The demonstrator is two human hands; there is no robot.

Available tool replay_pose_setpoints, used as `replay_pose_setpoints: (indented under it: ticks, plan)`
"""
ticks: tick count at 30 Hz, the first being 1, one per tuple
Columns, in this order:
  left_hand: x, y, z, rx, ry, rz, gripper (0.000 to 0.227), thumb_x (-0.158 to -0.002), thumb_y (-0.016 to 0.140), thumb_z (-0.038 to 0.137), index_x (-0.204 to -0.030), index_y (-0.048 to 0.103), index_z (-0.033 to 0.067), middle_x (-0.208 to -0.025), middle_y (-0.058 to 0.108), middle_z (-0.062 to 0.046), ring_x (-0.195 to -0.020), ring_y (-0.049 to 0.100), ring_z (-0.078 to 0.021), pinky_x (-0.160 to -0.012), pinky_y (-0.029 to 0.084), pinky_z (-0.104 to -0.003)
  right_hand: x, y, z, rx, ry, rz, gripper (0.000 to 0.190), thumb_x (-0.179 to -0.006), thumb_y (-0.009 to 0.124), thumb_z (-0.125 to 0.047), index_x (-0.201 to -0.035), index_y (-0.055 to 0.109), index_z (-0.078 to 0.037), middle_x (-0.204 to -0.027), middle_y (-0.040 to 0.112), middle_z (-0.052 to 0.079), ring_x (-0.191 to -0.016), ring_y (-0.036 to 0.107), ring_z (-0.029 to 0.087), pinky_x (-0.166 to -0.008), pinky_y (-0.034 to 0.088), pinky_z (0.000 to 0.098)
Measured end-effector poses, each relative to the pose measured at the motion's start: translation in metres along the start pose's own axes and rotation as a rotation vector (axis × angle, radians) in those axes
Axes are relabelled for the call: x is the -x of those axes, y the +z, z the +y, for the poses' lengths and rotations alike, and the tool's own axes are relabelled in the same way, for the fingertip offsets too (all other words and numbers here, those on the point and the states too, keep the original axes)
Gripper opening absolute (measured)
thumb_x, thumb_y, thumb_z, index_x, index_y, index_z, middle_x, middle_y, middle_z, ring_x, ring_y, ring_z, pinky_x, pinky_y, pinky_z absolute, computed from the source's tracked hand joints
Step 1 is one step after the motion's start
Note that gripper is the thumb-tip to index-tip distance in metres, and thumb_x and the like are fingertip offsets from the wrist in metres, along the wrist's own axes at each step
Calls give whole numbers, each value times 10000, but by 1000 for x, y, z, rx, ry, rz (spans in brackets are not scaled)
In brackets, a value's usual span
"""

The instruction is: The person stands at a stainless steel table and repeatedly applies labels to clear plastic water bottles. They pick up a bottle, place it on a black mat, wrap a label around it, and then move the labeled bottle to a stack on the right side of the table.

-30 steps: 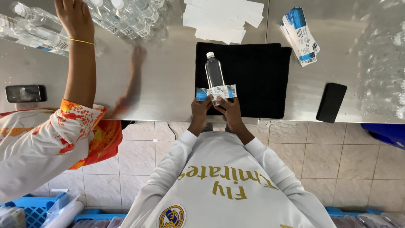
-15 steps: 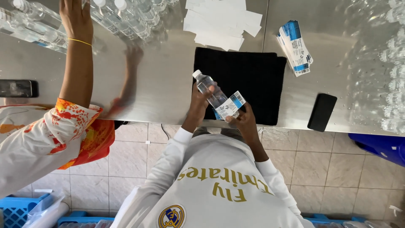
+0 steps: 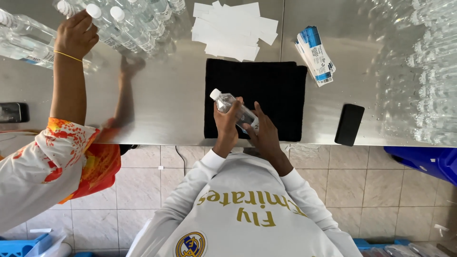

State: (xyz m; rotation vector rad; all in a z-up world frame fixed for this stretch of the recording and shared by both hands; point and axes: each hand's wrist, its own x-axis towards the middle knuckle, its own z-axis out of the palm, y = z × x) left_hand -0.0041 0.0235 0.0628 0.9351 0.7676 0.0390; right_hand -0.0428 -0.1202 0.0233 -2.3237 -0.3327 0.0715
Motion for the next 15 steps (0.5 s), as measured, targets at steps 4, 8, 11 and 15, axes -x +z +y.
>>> replay_pose_setpoints:
  ticks: [4,8,11,15]
  plan:
    - [-4,-3,-1,-10,33,-10,543,-840,964,251,-1207,594,100,-1086,774,-115,-1038,773,-235,-979,593,-493,4,-24,13,-235,165,-171,857,-1061,611,-653,-1702,417,-119,-1579,604,199,-1390,613,446,-1160,482,584]
    - [0,0,8,-59,61,-46,552,-850,968,268,-1234,606,104,-1124,787,-123,-1053,775,-223,-984,599,-494,11,-42,26,-204,245,-267,701,-1107,509,-615,-1653,519,-175,-1492,663,178,-1398,598,434,-1191,449,580]
    - [7,8,16,-152,102,-127,670,-838,979,264,-1333,568,77,-1205,766,-174,-1141,752,-287,-1052,570,-543,3,-52,5,-149,182,-183,738,-1085,577,-616,-1664,486,-168,-1457,653,152,-1412,584,403,-1203,427,584]
    - [8,12,-14,-474,275,-370,1004,-747,1028,359,-1524,472,52,-1396,672,-279,-1388,618,-489,-1214,457,-650,-15,-44,-26,-267,197,37,761,-988,855,-266,-1616,478,-59,-1413,625,215,-1396,575,453,-1172,441,634]
